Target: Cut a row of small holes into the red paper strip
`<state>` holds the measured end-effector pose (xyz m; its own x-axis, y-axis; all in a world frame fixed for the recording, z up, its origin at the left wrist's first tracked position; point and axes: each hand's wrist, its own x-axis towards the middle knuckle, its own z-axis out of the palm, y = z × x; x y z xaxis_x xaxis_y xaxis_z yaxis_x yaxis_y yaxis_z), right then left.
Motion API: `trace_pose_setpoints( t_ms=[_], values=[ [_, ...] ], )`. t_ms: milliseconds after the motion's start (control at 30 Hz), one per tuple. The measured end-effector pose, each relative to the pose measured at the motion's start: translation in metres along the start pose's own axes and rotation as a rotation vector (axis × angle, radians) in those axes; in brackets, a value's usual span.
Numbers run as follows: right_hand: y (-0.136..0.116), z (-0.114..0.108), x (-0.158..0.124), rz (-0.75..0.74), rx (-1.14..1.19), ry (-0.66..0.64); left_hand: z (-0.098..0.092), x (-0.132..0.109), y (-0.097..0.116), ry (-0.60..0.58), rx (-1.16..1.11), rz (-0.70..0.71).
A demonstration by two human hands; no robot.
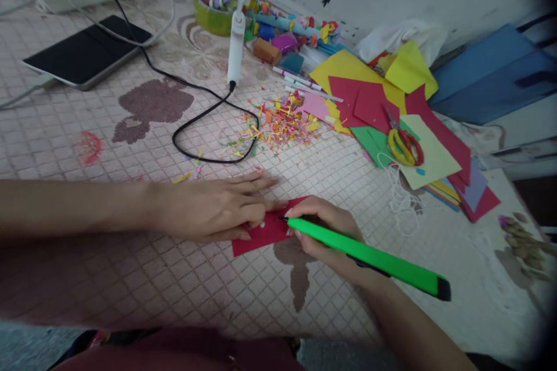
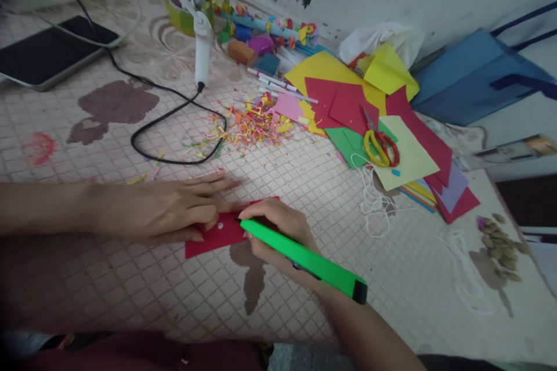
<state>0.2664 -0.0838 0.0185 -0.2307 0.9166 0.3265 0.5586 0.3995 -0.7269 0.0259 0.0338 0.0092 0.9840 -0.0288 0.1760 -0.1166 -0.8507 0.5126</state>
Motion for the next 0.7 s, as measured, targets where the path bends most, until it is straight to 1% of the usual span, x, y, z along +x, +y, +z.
trace_pose_setpoints(
  t_ms=[167, 267, 467, 567, 700],
  values=[
    [0.0, 0.0, 0.001, -0.036, -0.011, 0.005, 0.005, -0.001, 0.009, -0.005, 0.149, 0.006],
    [-0.001, 0.0, 0.002, -0.048, -0.018, 0.01, 0.005, -0.001, 0.013, -0.014, 0.2, 0.019],
    [-0.004, -0.003, 0.003, -0.011, -0.01, -0.025, 0.004, -0.002, 0.016, -0.047, 0.198, -0.031],
    [-0.004, -0.004, 0.002, -0.006, 0.002, -0.035, 0.004, -0.003, 0.016, -0.016, 0.18, -0.036],
    [-0.004, -0.003, 0.002, -0.015, -0.004, -0.012, 0.006, -0.005, 0.019, 0.02, 0.147, -0.034]
  ],
)
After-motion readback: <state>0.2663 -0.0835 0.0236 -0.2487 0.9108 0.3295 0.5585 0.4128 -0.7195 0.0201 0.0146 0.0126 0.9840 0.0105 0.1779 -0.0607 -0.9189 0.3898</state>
